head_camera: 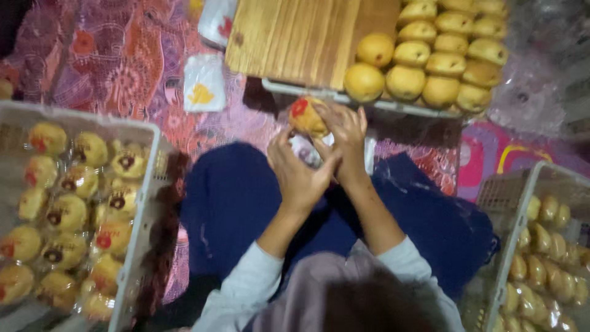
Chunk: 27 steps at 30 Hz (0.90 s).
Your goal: The person sits on the floor and individually places small round buns into clear plastic bags, then seals them and places them into a white crate. The person handles the buns and bags by hand, repeating the process for multiple items.
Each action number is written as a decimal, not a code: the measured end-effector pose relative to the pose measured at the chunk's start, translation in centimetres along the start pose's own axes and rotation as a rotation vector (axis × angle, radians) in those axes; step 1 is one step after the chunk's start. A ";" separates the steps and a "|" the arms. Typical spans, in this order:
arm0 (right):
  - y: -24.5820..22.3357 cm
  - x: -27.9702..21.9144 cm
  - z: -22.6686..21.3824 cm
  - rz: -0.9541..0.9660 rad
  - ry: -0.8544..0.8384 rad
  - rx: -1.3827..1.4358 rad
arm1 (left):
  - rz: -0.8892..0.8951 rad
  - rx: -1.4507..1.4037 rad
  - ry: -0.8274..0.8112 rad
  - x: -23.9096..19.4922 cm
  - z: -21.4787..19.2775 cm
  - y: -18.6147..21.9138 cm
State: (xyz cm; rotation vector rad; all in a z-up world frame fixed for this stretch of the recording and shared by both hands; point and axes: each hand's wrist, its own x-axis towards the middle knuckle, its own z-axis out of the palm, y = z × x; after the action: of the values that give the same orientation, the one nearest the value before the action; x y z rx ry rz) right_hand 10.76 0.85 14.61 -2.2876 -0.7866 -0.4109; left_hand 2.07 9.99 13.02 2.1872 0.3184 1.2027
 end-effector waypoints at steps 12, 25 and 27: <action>0.4 -0.9 2.8 0.212 -0.386 0.806 | 0.264 -0.165 -0.430 1.6 -6.6 -4.3; -10.2 -2.4 2.1 0.052 -0.831 0.283 | -0.799 -0.516 -0.219 -2.8 -15.6 -11.1; -10.7 -2.1 3.2 0.417 -1.101 0.351 | -0.931 -0.686 -0.250 -3.2 -15.5 -12.8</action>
State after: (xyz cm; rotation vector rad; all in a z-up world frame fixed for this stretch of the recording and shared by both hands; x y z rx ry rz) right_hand 2.56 8.51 16.64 -2.1349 -0.7319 1.1709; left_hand -11.44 24.68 9.09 1.2915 0.6145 0.4038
